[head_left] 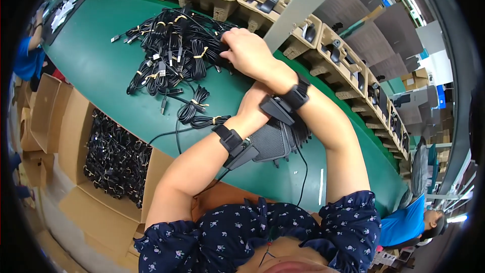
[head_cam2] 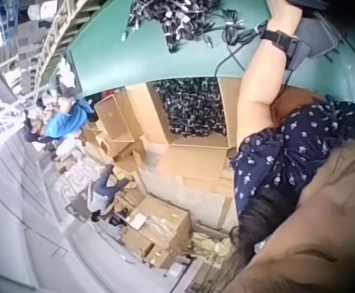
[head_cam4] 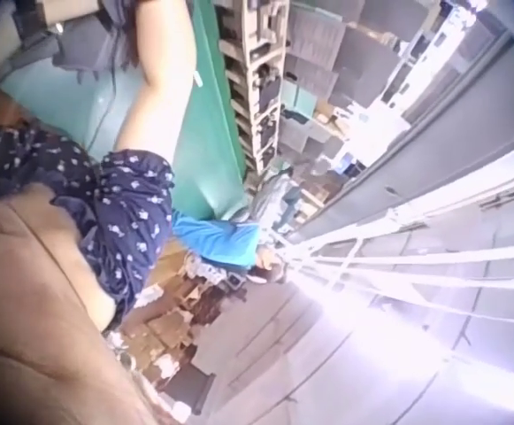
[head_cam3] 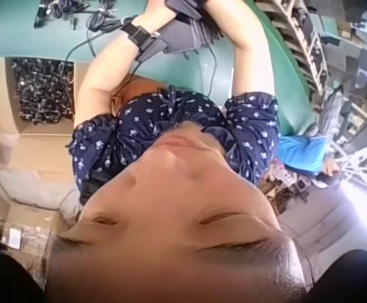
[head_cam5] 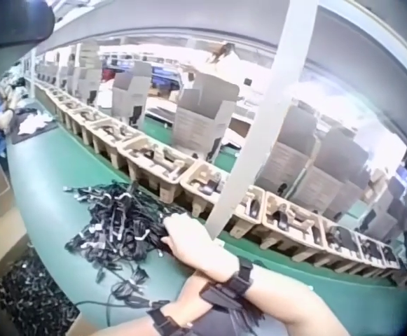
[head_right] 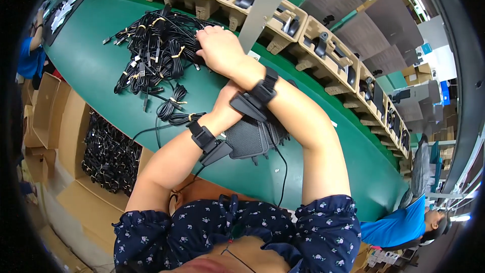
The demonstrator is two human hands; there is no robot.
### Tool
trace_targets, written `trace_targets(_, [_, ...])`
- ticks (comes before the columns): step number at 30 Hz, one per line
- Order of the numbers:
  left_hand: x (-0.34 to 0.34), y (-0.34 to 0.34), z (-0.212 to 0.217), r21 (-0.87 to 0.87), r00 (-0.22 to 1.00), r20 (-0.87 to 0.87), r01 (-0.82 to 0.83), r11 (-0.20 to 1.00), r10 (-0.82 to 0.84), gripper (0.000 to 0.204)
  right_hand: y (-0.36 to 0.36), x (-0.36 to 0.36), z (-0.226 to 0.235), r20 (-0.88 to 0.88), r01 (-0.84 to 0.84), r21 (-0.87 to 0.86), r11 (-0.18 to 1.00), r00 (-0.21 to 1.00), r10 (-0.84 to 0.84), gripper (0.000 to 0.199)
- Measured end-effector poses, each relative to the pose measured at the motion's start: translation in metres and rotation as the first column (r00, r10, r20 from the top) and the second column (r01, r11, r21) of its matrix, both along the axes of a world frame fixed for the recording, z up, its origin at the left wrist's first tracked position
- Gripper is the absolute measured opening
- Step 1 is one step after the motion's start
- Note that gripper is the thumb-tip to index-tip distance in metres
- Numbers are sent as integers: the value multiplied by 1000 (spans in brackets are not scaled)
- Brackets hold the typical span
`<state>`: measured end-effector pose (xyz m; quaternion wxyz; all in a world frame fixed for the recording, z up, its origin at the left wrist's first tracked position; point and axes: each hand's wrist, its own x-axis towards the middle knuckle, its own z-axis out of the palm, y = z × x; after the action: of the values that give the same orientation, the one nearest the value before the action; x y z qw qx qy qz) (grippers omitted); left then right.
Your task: Arranging plastic electronic housings from a bulk box onto a production line tray.
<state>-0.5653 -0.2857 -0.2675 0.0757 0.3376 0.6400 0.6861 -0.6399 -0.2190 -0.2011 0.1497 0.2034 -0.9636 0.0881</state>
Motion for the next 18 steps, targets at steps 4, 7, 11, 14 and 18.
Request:
trace_targets(4, [6,-9,19,-270,904,-413,-234,934,107,28,17,25,32,-156,-3,42,999,988,9,26])
trace_targets(7, [3,-18,31,-137,860,-456,-322,937,229,39,35,51,54,-275,66,134,989,961,-27,30])
trace_targets(11, [-5,-20,52,205,613,-580,-527,825,536,57,67,88,67,-304,123,209,970,951,-56,31])
trace_targets(14, [-16,-25,61,35,617,-563,-646,762,549,66,74,117,80,-263,91,152,984,964,-49,33])
trace_targets(18, [-30,-25,30,19,963,-226,-149,989,149,24,67,143,75,-67,31,-274,961,996,-51,28])
